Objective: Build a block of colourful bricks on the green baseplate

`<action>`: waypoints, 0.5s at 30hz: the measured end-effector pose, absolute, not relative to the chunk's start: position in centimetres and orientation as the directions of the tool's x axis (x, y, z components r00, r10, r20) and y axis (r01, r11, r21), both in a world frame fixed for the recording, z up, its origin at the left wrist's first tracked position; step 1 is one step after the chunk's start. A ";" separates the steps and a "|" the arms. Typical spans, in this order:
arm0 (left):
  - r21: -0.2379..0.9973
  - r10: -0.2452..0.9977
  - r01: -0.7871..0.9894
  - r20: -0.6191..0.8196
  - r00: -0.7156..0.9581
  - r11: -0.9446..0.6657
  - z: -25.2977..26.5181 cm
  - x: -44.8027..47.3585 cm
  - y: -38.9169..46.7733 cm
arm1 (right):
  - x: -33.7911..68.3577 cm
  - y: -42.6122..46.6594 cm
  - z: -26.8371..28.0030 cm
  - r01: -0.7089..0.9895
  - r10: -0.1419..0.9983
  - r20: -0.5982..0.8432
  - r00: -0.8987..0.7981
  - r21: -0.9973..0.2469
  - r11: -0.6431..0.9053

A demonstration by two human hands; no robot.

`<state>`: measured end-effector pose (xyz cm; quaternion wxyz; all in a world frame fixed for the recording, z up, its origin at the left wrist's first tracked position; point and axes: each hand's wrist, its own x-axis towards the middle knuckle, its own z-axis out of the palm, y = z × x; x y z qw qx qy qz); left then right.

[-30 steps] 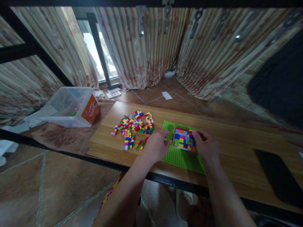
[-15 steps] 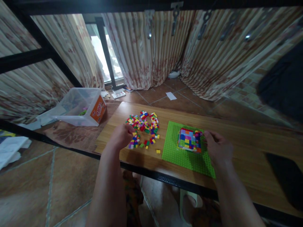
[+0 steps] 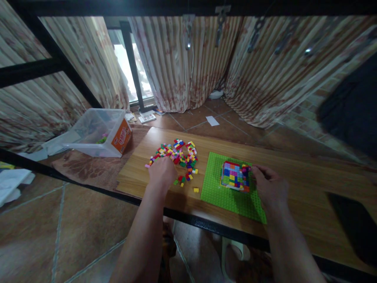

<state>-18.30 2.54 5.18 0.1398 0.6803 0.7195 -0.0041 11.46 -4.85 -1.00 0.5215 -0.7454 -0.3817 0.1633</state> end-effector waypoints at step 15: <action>0.995 0.954 0.053 -0.100 0.283 0.089 5.2 -13.9 1.7 | 5.9 -6.1 3.2 0.347 0.856 0.294 0.425 -0.926 0.146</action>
